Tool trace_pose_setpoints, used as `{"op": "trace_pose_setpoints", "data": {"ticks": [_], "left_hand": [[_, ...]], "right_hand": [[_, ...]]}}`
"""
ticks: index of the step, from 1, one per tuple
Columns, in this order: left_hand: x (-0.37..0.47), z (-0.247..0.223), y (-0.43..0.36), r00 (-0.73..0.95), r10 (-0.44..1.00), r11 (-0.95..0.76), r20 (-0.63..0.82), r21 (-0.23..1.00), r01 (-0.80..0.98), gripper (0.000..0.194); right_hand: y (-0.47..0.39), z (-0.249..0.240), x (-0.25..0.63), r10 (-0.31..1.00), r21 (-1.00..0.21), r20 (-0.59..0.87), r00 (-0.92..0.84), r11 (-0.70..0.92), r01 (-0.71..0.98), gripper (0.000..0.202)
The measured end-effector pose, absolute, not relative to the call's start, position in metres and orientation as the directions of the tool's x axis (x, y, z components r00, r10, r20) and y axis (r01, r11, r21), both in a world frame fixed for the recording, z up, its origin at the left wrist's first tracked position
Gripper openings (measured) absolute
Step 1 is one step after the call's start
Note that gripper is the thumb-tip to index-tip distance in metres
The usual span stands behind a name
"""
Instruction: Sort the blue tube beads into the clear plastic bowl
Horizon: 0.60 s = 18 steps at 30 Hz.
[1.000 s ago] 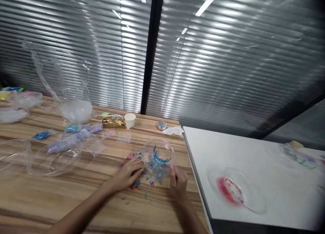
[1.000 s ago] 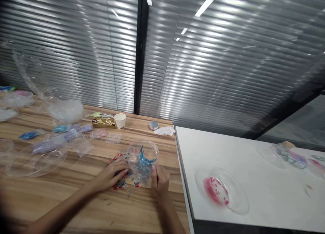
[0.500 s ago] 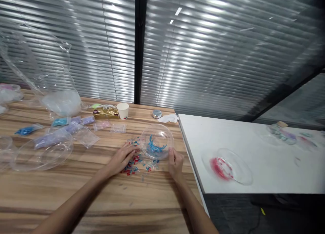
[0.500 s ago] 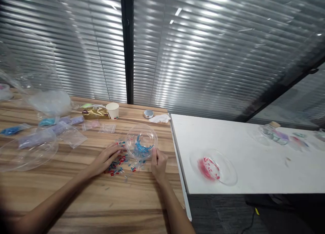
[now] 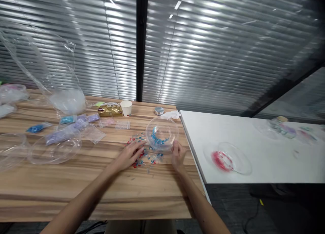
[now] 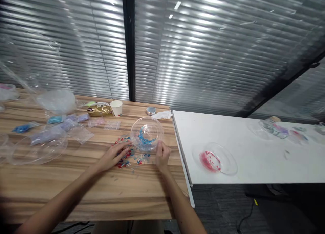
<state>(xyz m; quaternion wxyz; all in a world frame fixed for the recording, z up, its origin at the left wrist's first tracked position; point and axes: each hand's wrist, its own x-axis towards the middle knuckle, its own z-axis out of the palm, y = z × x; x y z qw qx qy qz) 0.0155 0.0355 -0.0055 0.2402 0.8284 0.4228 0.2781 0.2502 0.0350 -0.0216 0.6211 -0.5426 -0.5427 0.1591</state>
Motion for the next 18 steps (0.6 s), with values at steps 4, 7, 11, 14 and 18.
{"op": "trace_pose_setpoints", "data": {"ticks": [4,7,11,14,18], "left_hand": [[0.017,-0.009,0.036,0.507,0.826,-0.534,0.247,0.63,0.564,0.037],[0.016,-0.003,0.038,0.506,0.823,-0.538,0.258,0.638,0.55,0.037],[0.009,0.012,0.042,0.488,0.839,-0.511,0.24,0.657,0.555,0.035],[0.002,0.022,0.045,0.538,0.834,-0.457,0.121,0.697,0.552,0.035],[-0.007,0.034,0.047,0.666,0.74,-0.369,-0.093,0.772,0.518,0.03]], "right_hand": [[0.036,-0.028,0.253,0.767,-0.877,0.466,0.441,0.336,0.342,0.049],[0.038,-0.031,0.255,0.75,-0.869,0.481,0.455,0.336,0.364,0.048],[0.038,-0.03,0.258,0.735,-0.816,0.547,0.4,0.364,0.449,0.048],[0.038,-0.026,0.258,0.713,-0.734,0.629,0.31,0.413,0.54,0.047],[0.036,-0.023,0.255,0.714,-0.683,0.662,0.229,0.449,0.576,0.046]]}}
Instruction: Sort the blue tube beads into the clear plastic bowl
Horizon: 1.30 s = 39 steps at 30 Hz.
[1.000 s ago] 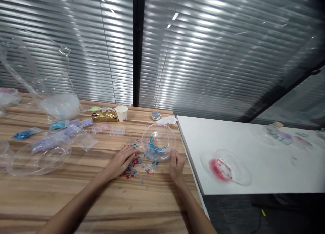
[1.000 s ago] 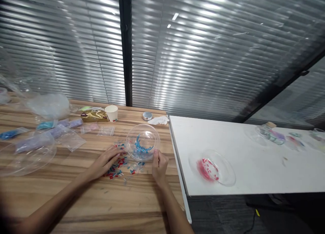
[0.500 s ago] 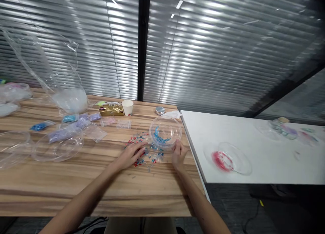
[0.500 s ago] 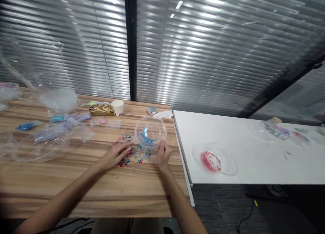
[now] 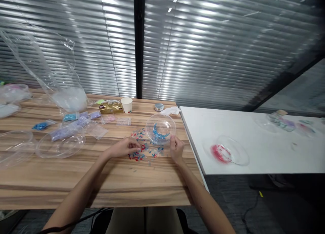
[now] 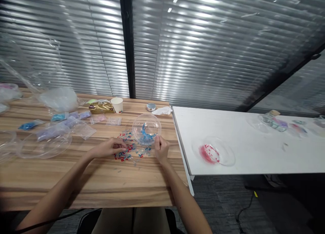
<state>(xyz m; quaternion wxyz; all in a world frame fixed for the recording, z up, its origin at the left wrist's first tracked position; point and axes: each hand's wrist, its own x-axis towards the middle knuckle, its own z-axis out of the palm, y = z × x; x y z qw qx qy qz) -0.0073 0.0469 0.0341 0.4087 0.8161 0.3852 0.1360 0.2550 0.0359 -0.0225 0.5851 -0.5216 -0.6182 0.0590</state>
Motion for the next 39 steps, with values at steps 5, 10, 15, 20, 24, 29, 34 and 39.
{"op": "trace_pose_setpoints", "data": {"ticks": [5,10,15,20,24,29,34,39], "left_hand": [[-0.03,0.042,0.035,0.699,0.711,-0.495,-0.08,0.65,0.577,0.016],[-0.061,0.026,-0.003,0.596,0.802,-0.492,0.026,0.595,0.636,0.022],[-0.067,0.0,-0.031,0.455,0.853,-0.518,0.255,0.517,0.681,0.027],[-0.047,-0.007,-0.029,0.524,0.769,-0.639,0.365,0.432,0.637,0.024],[-0.032,-0.006,-0.016,0.554,0.726,-0.686,0.407,0.375,0.623,0.019],[-0.022,-0.008,0.014,0.554,0.7,-0.711,0.451,0.366,0.601,0.017],[-0.025,-0.005,0.024,0.542,0.733,-0.68,0.412,0.454,0.575,0.015],[-0.031,-0.003,0.02,0.545,0.744,-0.666,0.386,0.485,0.566,0.014]], "right_hand": [[0.034,-0.022,0.253,0.71,-0.646,0.684,0.165,0.485,0.589,0.046],[0.036,-0.021,0.252,0.697,-0.63,0.701,0.152,0.505,0.59,0.045],[0.037,-0.022,0.25,0.687,-0.606,0.717,0.115,0.534,0.589,0.045],[0.036,-0.024,0.248,0.683,-0.591,0.726,0.082,0.558,0.583,0.045],[0.037,-0.025,0.247,0.684,-0.589,0.726,0.074,0.563,0.58,0.044],[0.037,-0.026,0.248,0.7,-0.595,0.712,0.059,0.556,0.581,0.041],[0.038,-0.024,0.25,0.728,-0.638,0.679,0.097,0.519,0.569,0.043],[0.038,-0.022,0.247,0.769,-0.71,0.618,0.165,0.456,0.536,0.046]]}}
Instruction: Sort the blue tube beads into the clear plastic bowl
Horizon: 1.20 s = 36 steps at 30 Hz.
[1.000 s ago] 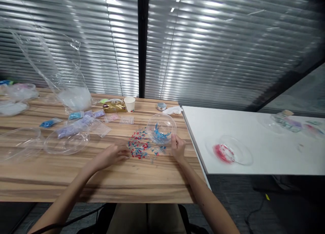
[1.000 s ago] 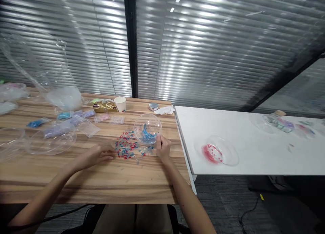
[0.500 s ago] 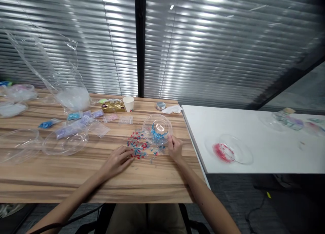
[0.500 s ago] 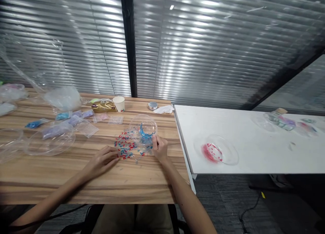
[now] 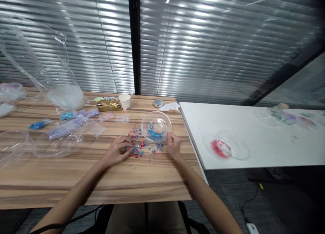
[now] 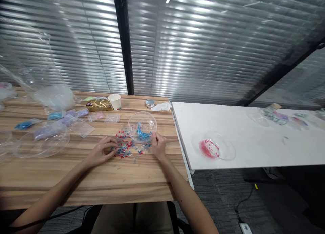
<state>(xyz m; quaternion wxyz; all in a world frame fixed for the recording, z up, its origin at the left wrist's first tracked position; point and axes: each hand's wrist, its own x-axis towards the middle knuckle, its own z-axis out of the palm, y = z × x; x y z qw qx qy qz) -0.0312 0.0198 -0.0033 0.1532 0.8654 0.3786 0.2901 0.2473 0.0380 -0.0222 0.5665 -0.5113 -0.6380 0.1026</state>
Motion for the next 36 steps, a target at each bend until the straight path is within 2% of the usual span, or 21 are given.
{"op": "trace_pose_setpoints", "data": {"ticks": [4,6,31,36], "left_hand": [[-0.03,-0.004,0.021,0.573,0.727,-0.684,0.379,0.482,0.548,0.015],[-0.028,-0.004,0.022,0.583,0.721,-0.689,0.375,0.479,0.544,0.016],[-0.034,-0.008,0.019,0.602,0.734,-0.667,0.313,0.498,0.555,0.015],[-0.034,-0.007,0.019,0.593,0.726,-0.678,0.348,0.51,0.53,0.016]], "right_hand": [[0.039,-0.022,0.247,0.835,-0.823,0.488,0.255,0.343,0.452,0.05],[0.041,-0.022,0.247,0.845,-0.842,0.46,0.273,0.317,0.436,0.051],[0.039,-0.022,0.248,0.797,-0.702,0.599,0.078,0.476,0.529,0.046],[0.039,-0.023,0.249,0.786,-0.681,0.616,0.058,0.493,0.541,0.045]]}}
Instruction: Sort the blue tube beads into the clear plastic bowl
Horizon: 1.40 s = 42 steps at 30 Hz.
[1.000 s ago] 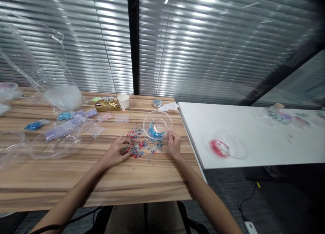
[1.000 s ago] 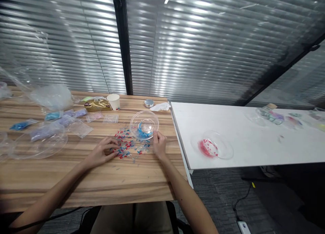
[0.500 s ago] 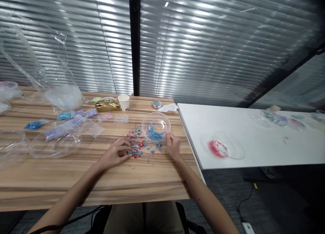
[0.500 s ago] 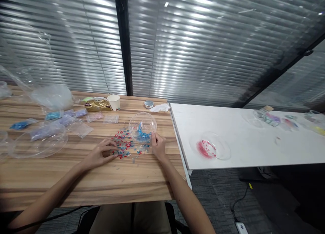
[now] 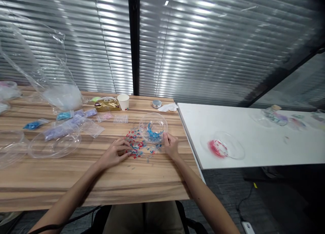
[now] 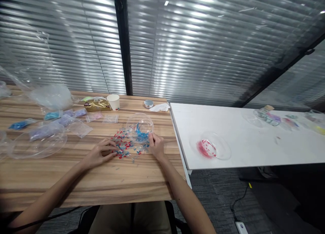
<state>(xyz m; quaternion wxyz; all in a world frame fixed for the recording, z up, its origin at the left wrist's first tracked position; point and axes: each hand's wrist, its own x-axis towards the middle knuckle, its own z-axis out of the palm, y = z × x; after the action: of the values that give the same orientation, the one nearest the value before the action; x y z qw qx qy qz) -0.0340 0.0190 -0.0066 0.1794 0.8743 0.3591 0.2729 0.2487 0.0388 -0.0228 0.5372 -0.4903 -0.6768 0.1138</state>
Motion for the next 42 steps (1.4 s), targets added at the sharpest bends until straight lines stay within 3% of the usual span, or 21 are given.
{"op": "trace_pose_setpoints", "data": {"ticks": [16,42], "left_hand": [[-0.034,-0.0062,0.0177,0.608,0.714,-0.678,0.347,0.563,0.473,0.017],[-0.0356,-0.0124,0.0191,0.649,0.699,-0.686,0.301,0.536,0.491,0.018]], "right_hand": [[0.037,-0.024,0.2461,0.782,-0.672,0.622,0.051,0.499,0.547,0.045],[0.0381,-0.0264,0.2442,0.788,-0.664,0.616,0.015,0.508,0.549,0.045]]}}
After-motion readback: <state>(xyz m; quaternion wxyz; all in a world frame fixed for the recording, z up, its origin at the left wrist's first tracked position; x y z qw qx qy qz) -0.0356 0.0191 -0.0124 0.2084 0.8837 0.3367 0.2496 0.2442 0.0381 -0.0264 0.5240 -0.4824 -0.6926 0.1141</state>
